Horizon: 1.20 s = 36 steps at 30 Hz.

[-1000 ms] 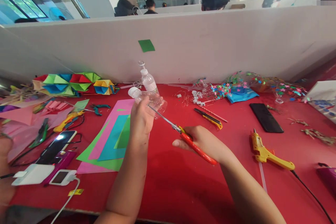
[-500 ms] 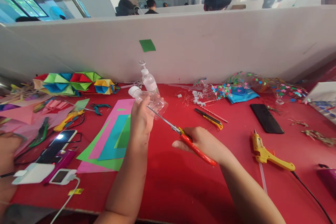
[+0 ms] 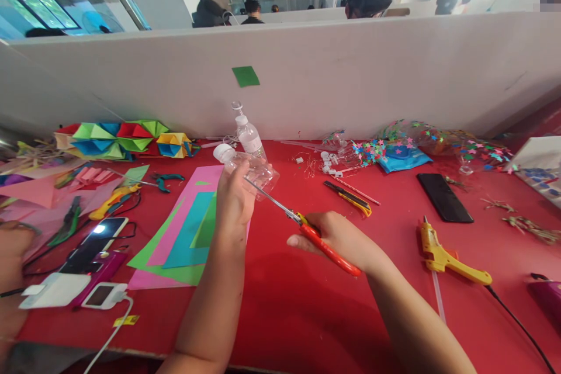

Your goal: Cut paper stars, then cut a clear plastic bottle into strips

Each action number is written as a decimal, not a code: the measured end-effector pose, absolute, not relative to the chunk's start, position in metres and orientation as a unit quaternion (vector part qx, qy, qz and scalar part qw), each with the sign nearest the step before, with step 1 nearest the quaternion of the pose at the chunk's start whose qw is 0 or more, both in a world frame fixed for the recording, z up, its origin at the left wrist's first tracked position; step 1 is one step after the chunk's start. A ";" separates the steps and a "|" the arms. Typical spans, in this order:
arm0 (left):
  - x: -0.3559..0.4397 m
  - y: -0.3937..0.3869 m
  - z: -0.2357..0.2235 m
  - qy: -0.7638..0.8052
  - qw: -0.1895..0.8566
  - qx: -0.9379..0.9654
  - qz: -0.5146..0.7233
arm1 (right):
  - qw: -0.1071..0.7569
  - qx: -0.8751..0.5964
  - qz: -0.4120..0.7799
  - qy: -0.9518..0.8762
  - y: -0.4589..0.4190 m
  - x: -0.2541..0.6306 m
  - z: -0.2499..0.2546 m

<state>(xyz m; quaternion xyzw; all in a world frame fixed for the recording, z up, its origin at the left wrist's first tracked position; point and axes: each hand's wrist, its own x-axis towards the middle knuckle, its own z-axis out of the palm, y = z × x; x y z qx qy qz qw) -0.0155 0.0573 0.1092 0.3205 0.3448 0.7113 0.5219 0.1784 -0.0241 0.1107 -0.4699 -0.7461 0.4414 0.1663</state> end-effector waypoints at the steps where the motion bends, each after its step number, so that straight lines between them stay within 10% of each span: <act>1: -0.016 0.057 0.109 0.344 0.523 0.323 0.710 | 0.166 -0.468 0.443 -0.746 -0.024 0.179 0.110; 36: -0.015 0.058 0.104 0.327 0.534 0.347 0.697 | 0.174 -0.455 0.453 -0.746 -0.026 0.178 0.109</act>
